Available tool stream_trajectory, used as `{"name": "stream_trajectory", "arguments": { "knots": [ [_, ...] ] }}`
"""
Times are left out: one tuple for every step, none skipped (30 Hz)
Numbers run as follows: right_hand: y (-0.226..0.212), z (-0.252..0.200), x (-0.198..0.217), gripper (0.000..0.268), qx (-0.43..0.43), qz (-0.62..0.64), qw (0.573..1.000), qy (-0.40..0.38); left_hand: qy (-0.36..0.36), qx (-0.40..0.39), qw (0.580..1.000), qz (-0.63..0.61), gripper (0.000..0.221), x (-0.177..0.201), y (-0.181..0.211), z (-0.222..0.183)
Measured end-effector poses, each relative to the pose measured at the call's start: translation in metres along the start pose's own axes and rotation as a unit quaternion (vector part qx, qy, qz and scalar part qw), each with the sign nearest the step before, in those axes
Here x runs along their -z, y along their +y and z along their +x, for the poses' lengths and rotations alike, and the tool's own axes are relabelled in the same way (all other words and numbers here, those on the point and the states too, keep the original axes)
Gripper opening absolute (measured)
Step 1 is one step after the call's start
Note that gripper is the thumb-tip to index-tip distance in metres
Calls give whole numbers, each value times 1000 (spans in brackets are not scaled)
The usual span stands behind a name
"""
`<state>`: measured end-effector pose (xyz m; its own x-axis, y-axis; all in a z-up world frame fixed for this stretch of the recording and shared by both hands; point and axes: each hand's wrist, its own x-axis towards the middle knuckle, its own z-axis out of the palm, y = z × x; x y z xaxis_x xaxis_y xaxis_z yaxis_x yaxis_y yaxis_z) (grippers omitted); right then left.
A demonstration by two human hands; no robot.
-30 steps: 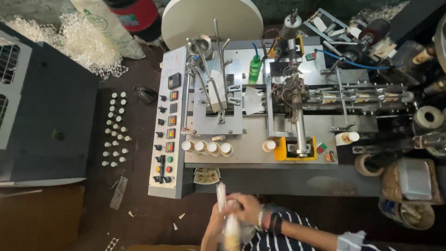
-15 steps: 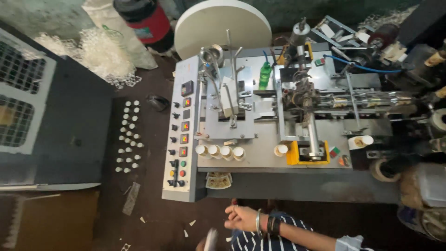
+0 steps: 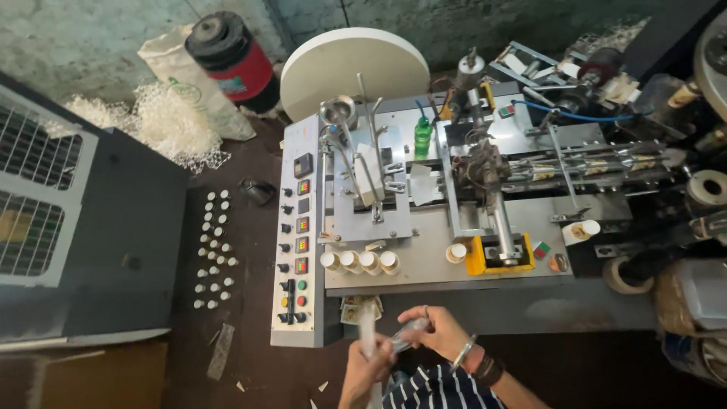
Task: Collecting stacks of paper cups from a machine and placing them into plastic bags for packaging.
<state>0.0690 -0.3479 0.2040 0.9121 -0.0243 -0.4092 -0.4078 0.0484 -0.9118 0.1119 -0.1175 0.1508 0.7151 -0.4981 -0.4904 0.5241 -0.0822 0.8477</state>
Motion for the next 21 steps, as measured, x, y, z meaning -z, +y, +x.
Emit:
{"name": "stream_trajectory", "arguments": {
  "knots": [
    [9, -2, 2, 42, -31, 32, 999, -8, 35, 42, 997, -62, 31, 3, 3, -1],
    [10, -1, 2, 42, -31, 36, 999, -3, 32, 44, 997, -59, 31, -3, 11, -2],
    [10, 1, 1, 40, 7, 39, 999, 17, 25, 25, 997, -69, 31, -8, 20, -2],
    [10, 2, 0, 39, 45, 41, 997, 36, 18, 5, 997, -79, 31, -14, 29, -3],
    [1, 0, 0, 39, 47, 45, 997, 42, 14, 6, 997, -74, 31, -19, 33, -1],
    [-8, -2, 0, 48, 71, 19, 995, 72, 30, -17, 999, -40, 26, -24, 37, 1],
    [-17, -4, 1, 59, 94, -8, 990, 102, 44, -42, 998, -6, 26, -29, 41, 3],
    [-8, 0, 4, 59, 95, -5, 990, 107, 40, -42, 998, -2, 26, -31, 42, 3],
    [1, 4, 6, 47, 78, 14, 993, 92, 40, -107, 993, 20, 28, -33, 42, 2],
    [10, 8, 8, 35, 61, 33, 995, 78, 39, -171, 984, 41, 30, -35, 42, 2],
    [9, 8, 9, 35, 62, 35, 994, 81, 35, -171, 984, 43, 30, -40, 47, 0],
    [9, 8, 10, 25, 33, 21, 995, 92, 39, -111, 993, 24, 30, -45, 52, -3],
    [8, 7, 12, 21, 3, 7, 995, 101, 43, -50, 998, 3, 29, -50, 57, -5],
    [13, 9, 15, 21, 4, 7, 995, 104, 40, -50, 998, 4, 29, -45, 46, 0],
    [18, 10, 19, 22, 64, -10, 993, 103, 33, -39, 998, -21, 27, -40, 35, 4],
    [23, 12, 22, 26, 123, -28, 987, 103, 26, -27, 998, -45, 27, -35, 23, 8],
    [33, 16, 24, 26, 124, -29, 987, 102, 26, -29, 998, -47, 27, -26, 10, 16],
    [44, 21, 26, 23, 122, 218, 968, -7, 11, -72, 997, 7, 26, -17, -4, 24],
    [56, 24, 25, 23, 106, 450, 879, -116, -2, -112, 992, 60, 26, -8, -20, 28],
    [42, 19, 26, 23, 102, 449, 880, -119, 2, -111, 992, 57, 26, -11, -19, 27],
    [27, 16, 28, 23, 94, 443, 878, -155, 28, -43, 999, -6, 26, -14, -15, 29]
  ]
}}
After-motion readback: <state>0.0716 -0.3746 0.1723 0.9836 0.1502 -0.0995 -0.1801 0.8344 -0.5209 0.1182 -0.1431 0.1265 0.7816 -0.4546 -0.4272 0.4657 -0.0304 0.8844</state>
